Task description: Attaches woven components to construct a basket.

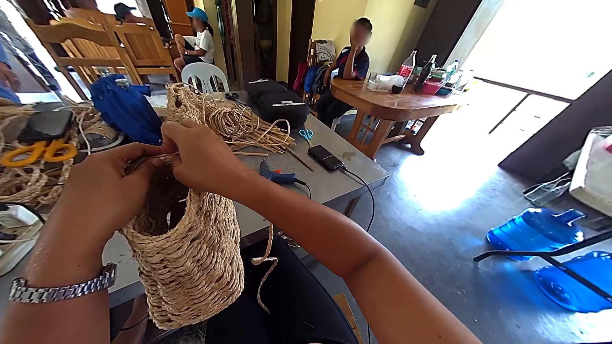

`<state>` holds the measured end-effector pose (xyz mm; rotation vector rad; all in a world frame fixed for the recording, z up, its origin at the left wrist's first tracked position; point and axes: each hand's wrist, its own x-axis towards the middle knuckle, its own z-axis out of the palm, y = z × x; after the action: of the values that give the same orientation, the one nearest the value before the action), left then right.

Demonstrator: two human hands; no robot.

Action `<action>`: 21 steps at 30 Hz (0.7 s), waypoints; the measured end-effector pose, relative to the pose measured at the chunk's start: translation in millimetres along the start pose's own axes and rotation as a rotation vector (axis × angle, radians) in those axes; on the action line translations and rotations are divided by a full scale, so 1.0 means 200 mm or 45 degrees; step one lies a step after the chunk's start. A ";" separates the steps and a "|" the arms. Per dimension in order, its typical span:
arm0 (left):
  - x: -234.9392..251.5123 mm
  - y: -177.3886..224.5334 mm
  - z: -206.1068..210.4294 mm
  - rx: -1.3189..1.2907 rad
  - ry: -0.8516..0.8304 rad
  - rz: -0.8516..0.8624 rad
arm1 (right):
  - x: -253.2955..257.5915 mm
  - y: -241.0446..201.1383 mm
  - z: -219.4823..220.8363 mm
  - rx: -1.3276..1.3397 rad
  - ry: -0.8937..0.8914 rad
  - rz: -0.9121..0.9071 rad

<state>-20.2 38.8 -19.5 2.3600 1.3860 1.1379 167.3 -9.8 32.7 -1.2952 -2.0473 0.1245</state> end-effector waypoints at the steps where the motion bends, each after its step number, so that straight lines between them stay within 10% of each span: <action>1: 0.00 0.01 0.00 0.000 0.002 0.011 | 0.00 0.00 0.00 -0.002 0.004 -0.001; 21: -0.03 0.14 -0.07 0.100 -0.058 -0.017 | -0.01 -0.02 0.00 -0.024 -0.001 0.008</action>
<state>-13.1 14.6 1.4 2.4099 1.4546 1.0378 165.7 -13.1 33.0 -1.3136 -2.0498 0.1092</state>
